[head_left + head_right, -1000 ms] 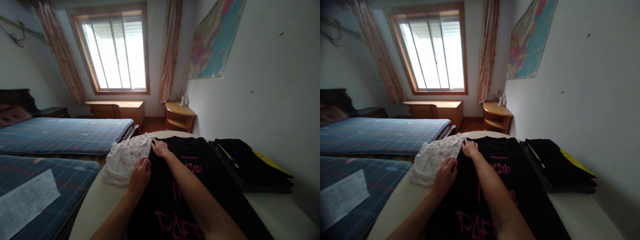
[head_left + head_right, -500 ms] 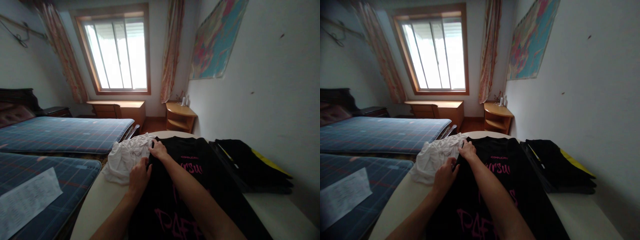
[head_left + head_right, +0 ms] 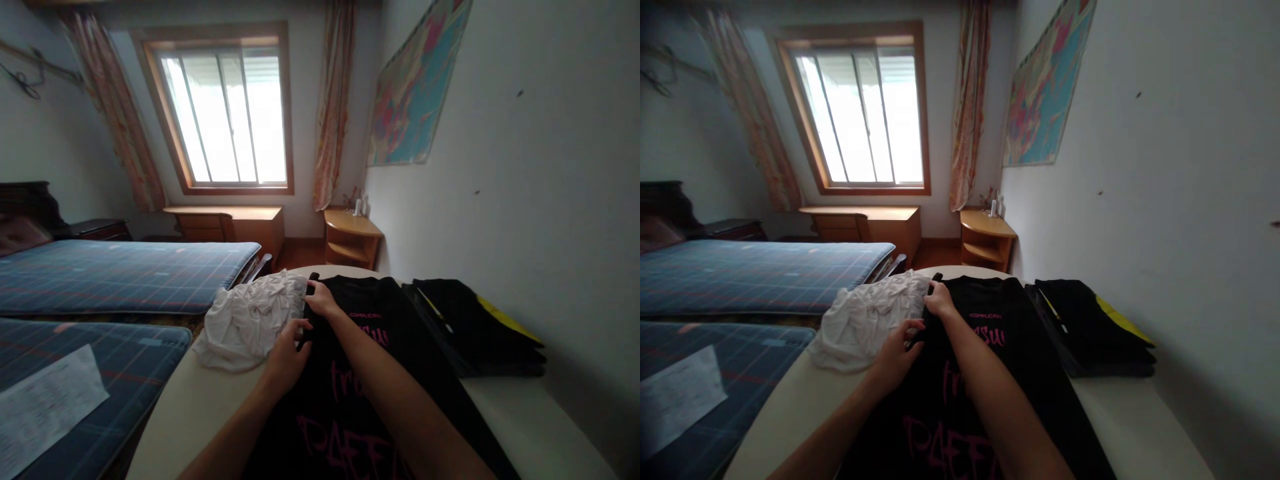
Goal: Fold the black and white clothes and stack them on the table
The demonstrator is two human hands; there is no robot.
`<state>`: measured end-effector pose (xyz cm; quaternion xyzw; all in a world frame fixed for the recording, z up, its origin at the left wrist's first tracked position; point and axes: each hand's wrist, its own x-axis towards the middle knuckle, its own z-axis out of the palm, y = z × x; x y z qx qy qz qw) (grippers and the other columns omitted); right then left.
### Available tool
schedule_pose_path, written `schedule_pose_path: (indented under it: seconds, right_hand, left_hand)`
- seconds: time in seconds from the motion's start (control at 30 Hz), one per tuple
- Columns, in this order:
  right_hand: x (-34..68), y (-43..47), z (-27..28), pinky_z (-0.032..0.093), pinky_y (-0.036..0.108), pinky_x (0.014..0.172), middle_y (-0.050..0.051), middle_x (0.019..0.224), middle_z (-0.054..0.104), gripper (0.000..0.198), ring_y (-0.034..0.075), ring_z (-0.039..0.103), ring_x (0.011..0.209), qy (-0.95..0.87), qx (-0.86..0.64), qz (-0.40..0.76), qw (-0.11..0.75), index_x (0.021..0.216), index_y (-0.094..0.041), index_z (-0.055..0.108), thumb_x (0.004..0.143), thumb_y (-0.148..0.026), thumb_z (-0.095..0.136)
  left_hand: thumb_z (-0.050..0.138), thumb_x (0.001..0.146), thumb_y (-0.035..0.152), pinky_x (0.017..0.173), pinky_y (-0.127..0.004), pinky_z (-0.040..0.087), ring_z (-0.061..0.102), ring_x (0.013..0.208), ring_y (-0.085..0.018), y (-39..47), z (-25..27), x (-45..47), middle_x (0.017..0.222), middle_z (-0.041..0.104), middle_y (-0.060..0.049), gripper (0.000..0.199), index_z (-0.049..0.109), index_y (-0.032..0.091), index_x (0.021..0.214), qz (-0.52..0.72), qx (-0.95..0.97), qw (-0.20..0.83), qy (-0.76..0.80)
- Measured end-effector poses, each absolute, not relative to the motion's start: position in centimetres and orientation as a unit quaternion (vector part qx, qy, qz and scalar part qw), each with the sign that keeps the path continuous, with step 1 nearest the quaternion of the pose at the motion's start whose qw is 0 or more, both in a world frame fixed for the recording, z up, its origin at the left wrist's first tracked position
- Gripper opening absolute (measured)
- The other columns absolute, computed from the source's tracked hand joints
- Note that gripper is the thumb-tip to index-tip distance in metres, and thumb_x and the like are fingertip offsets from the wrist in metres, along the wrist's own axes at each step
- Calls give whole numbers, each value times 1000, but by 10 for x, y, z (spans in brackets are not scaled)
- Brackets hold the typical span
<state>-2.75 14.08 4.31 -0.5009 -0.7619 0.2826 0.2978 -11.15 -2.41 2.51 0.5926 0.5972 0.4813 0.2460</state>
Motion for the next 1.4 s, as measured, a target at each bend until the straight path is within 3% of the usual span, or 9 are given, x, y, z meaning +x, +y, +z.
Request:
schedule_pose_path:
  seconds: [0.17,0.3,0.5,0.7,0.83,0.93,1.0,1.17,1.4]
  right_hand:
    - [5,148,52,52,26,92,9,119,72,65,21,70,103,-744,-493,315,325,136,-13,59,72,-5,58]
    - [38,159,59,50,26,97,13,128,67,68,20,67,109,-733,-500,313,340,139,-7,55,71,-5,56]
    - [84,162,41,51,36,98,14,121,71,71,23,69,104,-722,-525,302,333,140,-9,54,69,-2,55]
    - [102,160,9,41,37,111,13,133,64,65,25,56,128,-735,-529,266,331,131,-11,63,67,-2,57]
    - [104,164,5,33,36,117,12,145,54,64,22,47,138,-750,-533,217,326,135,-14,59,72,-4,55]
    - [109,161,7,36,34,115,14,144,54,53,23,50,135,-762,-546,185,295,131,-12,63,78,-9,58]
    - [117,157,10,39,31,112,14,143,55,44,23,54,131,-765,-559,163,274,126,-13,66,83,-15,58]
    - [154,143,25,37,36,111,14,145,53,39,27,51,131,-746,-622,79,224,126,-16,66,90,-16,50]
    - [180,121,36,50,43,88,18,117,69,37,34,65,110,-715,-685,31,137,117,-16,68,93,-40,53]
  left_hand:
    - [55,73,-2,94,-35,53,68,103,-18,-26,42,-86,126,67,-7,35,62,21,98,476,614,306,550]
    - [56,73,-4,102,-38,50,67,111,-20,-21,50,-60,134,62,-7,35,63,21,97,467,627,336,525]
    - [62,69,-5,102,-38,49,65,113,-22,-23,36,-21,135,58,-10,38,64,20,99,418,640,375,525]
    - [63,67,-2,112,-41,38,53,129,-25,-37,24,-11,133,61,-9,44,66,20,105,328,702,330,539]
    - [63,75,8,104,-35,45,62,117,-22,-39,29,-13,121,69,-5,41,65,21,114,310,721,329,524]
    - [53,92,25,95,-32,50,67,107,-21,-33,30,-19,113,72,-4,30,62,22,120,320,708,315,545]
    - [45,96,25,95,-31,49,67,106,-21,-25,28,-26,113,72,-5,30,63,21,120,320,702,272,576]
    - [44,96,19,108,-31,40,56,124,-21,7,22,-55,135,61,-8,32,66,20,120,287,699,124,643]
    - [58,89,20,99,-32,46,64,113,-23,52,12,-65,120,70,-9,34,67,20,122,232,663,139,698]
